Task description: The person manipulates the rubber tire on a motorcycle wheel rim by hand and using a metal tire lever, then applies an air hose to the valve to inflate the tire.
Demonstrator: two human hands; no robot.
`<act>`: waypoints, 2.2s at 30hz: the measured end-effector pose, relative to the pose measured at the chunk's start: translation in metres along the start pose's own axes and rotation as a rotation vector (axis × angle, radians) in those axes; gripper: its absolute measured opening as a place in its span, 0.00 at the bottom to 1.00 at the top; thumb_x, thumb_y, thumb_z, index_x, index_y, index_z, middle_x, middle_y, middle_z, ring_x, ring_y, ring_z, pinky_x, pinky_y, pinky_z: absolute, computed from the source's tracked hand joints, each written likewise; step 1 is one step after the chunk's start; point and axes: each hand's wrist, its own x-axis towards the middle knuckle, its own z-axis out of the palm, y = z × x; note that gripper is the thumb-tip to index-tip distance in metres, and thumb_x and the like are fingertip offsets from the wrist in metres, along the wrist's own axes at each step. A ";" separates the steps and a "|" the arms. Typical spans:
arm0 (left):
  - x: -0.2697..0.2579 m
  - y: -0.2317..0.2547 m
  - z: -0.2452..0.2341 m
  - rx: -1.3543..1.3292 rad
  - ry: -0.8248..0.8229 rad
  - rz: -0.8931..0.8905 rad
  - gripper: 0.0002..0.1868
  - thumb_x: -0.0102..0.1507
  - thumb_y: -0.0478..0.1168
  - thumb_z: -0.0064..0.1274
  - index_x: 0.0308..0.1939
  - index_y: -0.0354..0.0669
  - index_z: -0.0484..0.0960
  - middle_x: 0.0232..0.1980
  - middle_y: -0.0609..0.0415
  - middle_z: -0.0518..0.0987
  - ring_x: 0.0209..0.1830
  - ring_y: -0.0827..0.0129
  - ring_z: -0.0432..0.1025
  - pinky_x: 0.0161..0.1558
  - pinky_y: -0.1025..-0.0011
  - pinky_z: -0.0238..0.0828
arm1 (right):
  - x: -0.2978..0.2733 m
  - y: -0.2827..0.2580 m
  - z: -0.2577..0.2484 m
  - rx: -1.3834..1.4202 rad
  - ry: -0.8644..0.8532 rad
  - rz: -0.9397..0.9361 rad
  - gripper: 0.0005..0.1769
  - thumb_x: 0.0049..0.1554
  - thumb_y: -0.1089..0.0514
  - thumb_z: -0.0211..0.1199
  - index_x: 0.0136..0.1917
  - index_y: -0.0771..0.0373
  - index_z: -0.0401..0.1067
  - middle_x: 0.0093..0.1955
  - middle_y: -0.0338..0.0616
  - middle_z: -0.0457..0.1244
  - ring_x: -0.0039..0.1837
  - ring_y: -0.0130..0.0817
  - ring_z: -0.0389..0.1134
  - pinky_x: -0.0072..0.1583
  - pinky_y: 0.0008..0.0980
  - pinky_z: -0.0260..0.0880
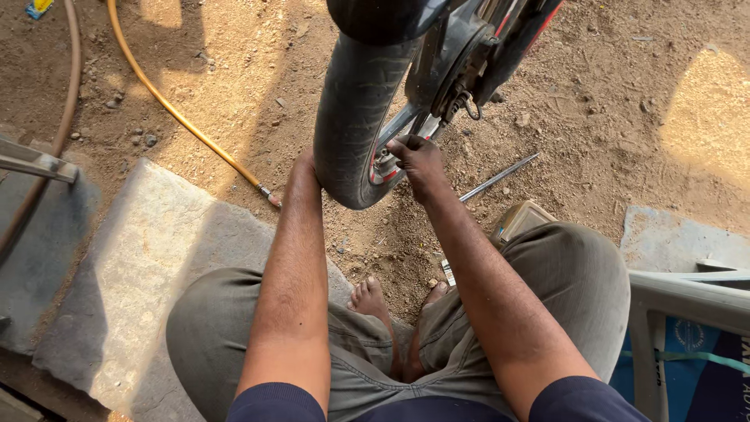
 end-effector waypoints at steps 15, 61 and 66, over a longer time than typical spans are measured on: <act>-0.003 0.001 0.014 0.022 -0.035 -0.006 0.18 0.65 0.48 0.54 0.47 0.36 0.85 0.49 0.49 0.87 0.45 0.68 0.81 0.48 0.66 0.80 | 0.002 0.009 -0.004 -0.015 0.028 0.013 0.12 0.56 0.58 0.70 0.51 0.64 0.78 0.47 0.43 0.70 0.47 0.30 0.68 0.54 0.33 0.72; -0.094 0.038 0.034 0.371 0.019 0.178 0.20 0.68 0.56 0.46 0.43 0.48 0.86 0.49 0.58 0.87 0.48 0.70 0.79 0.50 0.66 0.76 | 0.009 0.074 -0.086 0.318 0.170 0.293 0.15 0.67 0.55 0.50 0.57 0.69 0.69 0.45 0.51 0.66 0.40 0.39 0.72 0.42 0.32 0.80; -0.149 0.088 0.042 0.405 -0.035 0.368 0.19 0.69 0.56 0.47 0.47 0.50 0.86 0.46 0.59 0.86 0.45 0.71 0.78 0.49 0.63 0.77 | 0.025 0.137 -0.123 -0.190 0.217 0.437 0.12 0.65 0.58 0.59 0.57 0.67 0.73 0.46 0.50 0.70 0.39 0.34 0.73 0.40 0.30 0.77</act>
